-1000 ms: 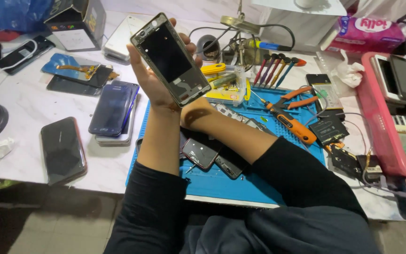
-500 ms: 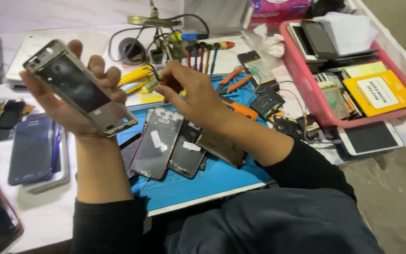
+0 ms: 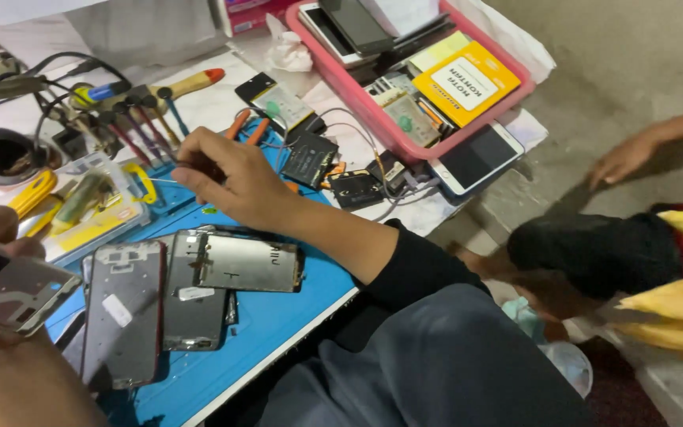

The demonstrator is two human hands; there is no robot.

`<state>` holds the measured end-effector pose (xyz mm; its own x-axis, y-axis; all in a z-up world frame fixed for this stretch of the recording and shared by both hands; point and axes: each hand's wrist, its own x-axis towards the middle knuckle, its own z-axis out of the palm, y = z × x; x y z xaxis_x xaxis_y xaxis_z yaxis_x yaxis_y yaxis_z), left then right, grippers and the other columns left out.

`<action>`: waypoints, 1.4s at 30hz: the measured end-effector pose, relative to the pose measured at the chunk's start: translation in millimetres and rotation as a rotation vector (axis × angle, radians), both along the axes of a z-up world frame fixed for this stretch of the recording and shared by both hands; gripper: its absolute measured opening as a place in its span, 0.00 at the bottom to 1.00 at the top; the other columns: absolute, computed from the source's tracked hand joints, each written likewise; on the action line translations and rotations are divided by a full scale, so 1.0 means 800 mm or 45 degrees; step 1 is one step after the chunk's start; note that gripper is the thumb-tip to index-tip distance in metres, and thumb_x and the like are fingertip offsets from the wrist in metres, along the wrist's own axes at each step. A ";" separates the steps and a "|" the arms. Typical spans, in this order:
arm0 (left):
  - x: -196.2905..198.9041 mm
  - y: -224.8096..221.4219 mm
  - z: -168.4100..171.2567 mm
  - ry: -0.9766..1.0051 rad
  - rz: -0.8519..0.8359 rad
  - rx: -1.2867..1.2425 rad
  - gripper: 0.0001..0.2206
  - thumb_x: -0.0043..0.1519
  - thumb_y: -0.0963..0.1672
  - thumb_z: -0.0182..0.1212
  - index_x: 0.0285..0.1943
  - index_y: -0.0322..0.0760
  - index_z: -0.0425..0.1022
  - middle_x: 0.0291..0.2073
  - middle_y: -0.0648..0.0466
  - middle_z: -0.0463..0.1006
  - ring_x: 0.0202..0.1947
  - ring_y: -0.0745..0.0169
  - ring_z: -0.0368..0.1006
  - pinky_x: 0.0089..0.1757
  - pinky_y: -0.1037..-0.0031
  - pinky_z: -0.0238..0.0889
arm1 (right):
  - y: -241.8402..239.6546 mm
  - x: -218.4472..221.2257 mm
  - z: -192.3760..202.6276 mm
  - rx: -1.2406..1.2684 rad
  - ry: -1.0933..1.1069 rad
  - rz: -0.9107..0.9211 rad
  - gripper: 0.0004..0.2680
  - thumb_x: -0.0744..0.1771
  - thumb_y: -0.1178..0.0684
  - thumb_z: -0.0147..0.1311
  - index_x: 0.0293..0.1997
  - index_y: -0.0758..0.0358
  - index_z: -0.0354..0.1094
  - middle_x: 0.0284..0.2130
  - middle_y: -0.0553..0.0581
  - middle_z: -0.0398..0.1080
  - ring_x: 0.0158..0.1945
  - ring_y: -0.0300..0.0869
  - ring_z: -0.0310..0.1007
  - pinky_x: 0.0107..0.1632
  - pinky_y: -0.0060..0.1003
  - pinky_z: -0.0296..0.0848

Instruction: A person is shown disassembling a mobile phone on a repair bench, using a screwdriver to remove screws and prying tools to separate the components.

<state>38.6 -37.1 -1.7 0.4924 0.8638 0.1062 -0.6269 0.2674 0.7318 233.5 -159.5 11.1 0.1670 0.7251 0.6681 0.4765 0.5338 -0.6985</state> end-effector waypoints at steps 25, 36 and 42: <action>0.006 0.001 -0.005 0.320 -0.008 0.217 0.18 0.47 0.54 0.56 0.37 0.43 0.62 0.29 0.62 0.64 0.34 0.80 0.61 0.35 0.93 0.61 | -0.086 0.029 0.019 0.712 0.407 -0.057 0.03 0.62 0.54 0.38 0.29 0.59 0.53 0.19 0.49 0.52 0.18 0.32 0.44 0.21 0.23 0.46; 0.004 0.013 -0.017 0.276 -0.061 0.218 0.17 0.47 0.52 0.57 0.39 0.45 0.62 0.31 0.63 0.64 0.36 0.82 0.60 0.34 0.95 0.59 | -0.320 0.110 -0.039 1.687 0.098 -1.128 0.11 0.68 0.51 0.32 0.56 0.52 0.55 0.28 0.61 0.50 0.15 0.39 0.37 0.17 0.32 0.45; 0.000 0.014 -0.017 0.261 -0.051 0.228 0.17 0.46 0.51 0.58 0.40 0.46 0.62 0.32 0.64 0.64 0.37 0.83 0.60 0.34 0.96 0.58 | -0.314 0.091 0.026 1.445 0.387 -1.470 0.11 0.59 0.45 0.40 0.23 0.63 0.55 0.19 0.54 0.59 0.11 0.32 0.39 0.16 0.25 0.42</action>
